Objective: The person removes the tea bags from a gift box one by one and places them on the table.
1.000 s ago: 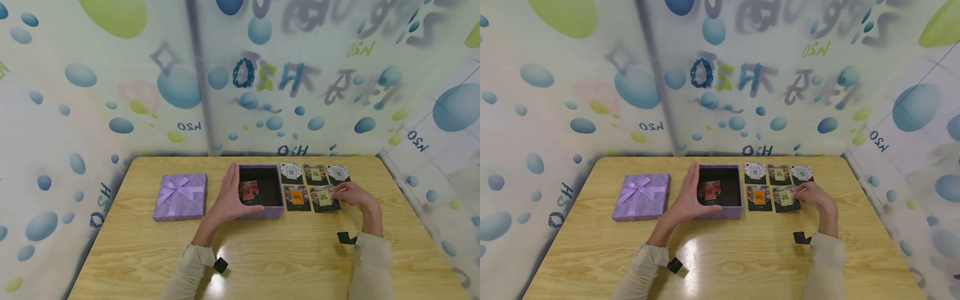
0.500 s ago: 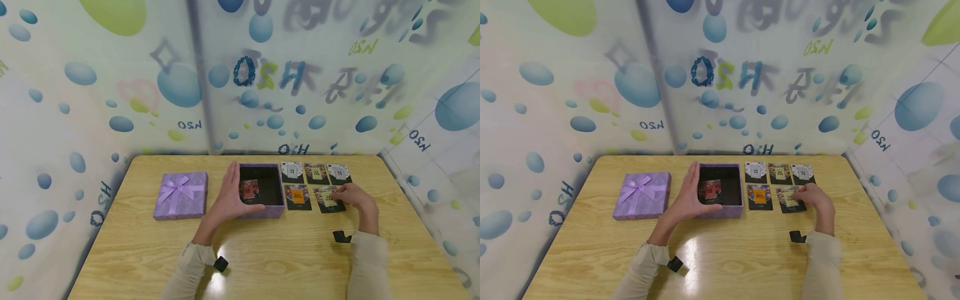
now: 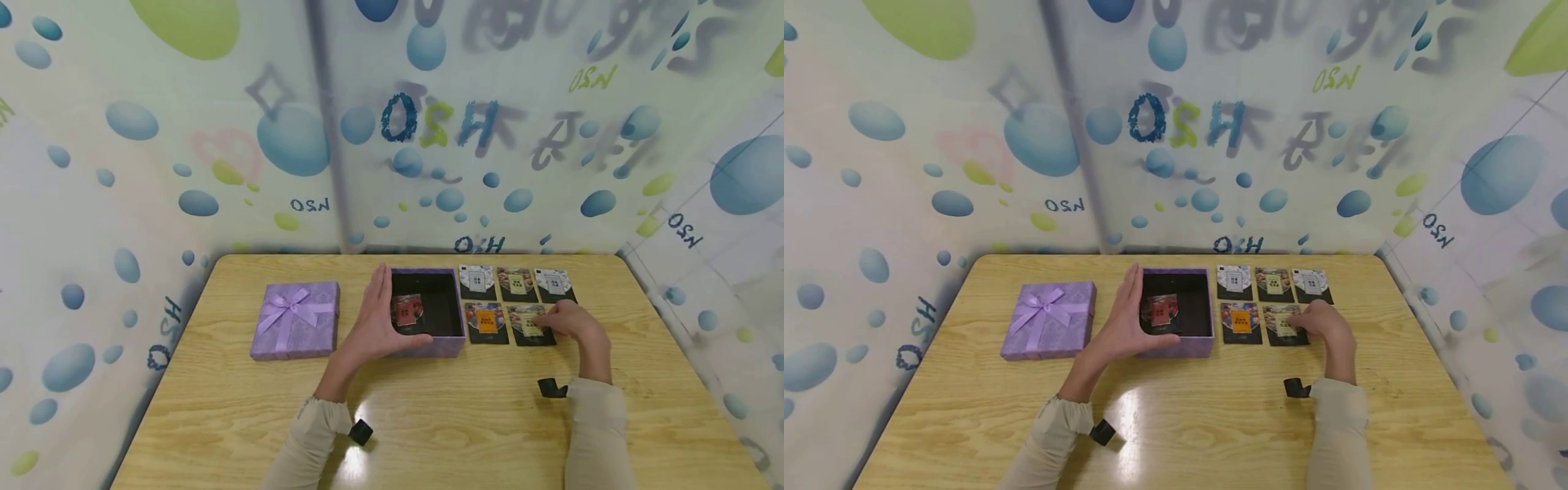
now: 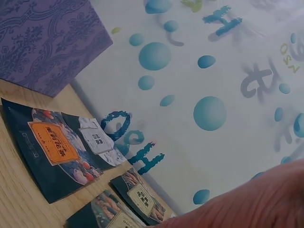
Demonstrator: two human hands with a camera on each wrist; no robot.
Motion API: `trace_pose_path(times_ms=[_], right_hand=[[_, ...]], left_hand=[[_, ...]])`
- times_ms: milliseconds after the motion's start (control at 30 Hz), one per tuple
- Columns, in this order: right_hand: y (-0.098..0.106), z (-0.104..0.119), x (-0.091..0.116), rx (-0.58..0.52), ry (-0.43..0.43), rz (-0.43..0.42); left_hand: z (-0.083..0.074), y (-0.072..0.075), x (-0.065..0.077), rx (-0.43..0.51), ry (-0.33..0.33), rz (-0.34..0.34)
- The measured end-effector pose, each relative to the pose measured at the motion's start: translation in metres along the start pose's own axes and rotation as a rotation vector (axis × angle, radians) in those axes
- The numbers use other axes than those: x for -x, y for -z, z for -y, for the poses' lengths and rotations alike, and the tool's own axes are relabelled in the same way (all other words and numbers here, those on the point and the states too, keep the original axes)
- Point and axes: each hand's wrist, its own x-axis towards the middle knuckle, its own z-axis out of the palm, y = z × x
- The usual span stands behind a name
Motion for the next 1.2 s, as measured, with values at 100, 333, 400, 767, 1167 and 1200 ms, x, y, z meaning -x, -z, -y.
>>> trace_pose_path(times_ms=[100, 333, 400, 767, 1167, 1200], right_hand=[[0.001, 0.002, 0.000, -0.017, 0.017, 0.011], [0.001, 0.015, 0.008, -0.052, 0.085, -0.107], [0.001, 0.021, 0.011, -0.052, 0.120, -0.143], [-0.023, 0.066, 0.006, -0.092, 0.343, -0.226], [-0.051, 0.116, 0.018, -0.208, 0.561, -0.168], [-0.053, 0.119, 0.019, -0.216, 0.576, -0.154]], left_hand=[[0.000, 0.001, 0.000, -0.002, -0.001, -0.001], [0.001, 0.001, 0.000, -0.001, -0.010, -0.005], [0.001, 0.001, -0.001, -0.001, -0.010, -0.006], [0.001, 0.003, 0.001, 0.003, 0.008, 0.005], [0.000, 0.002, 0.001, 0.021, 0.006, 0.011], [0.000, 0.001, 0.002, 0.020, 0.009, 0.013]])
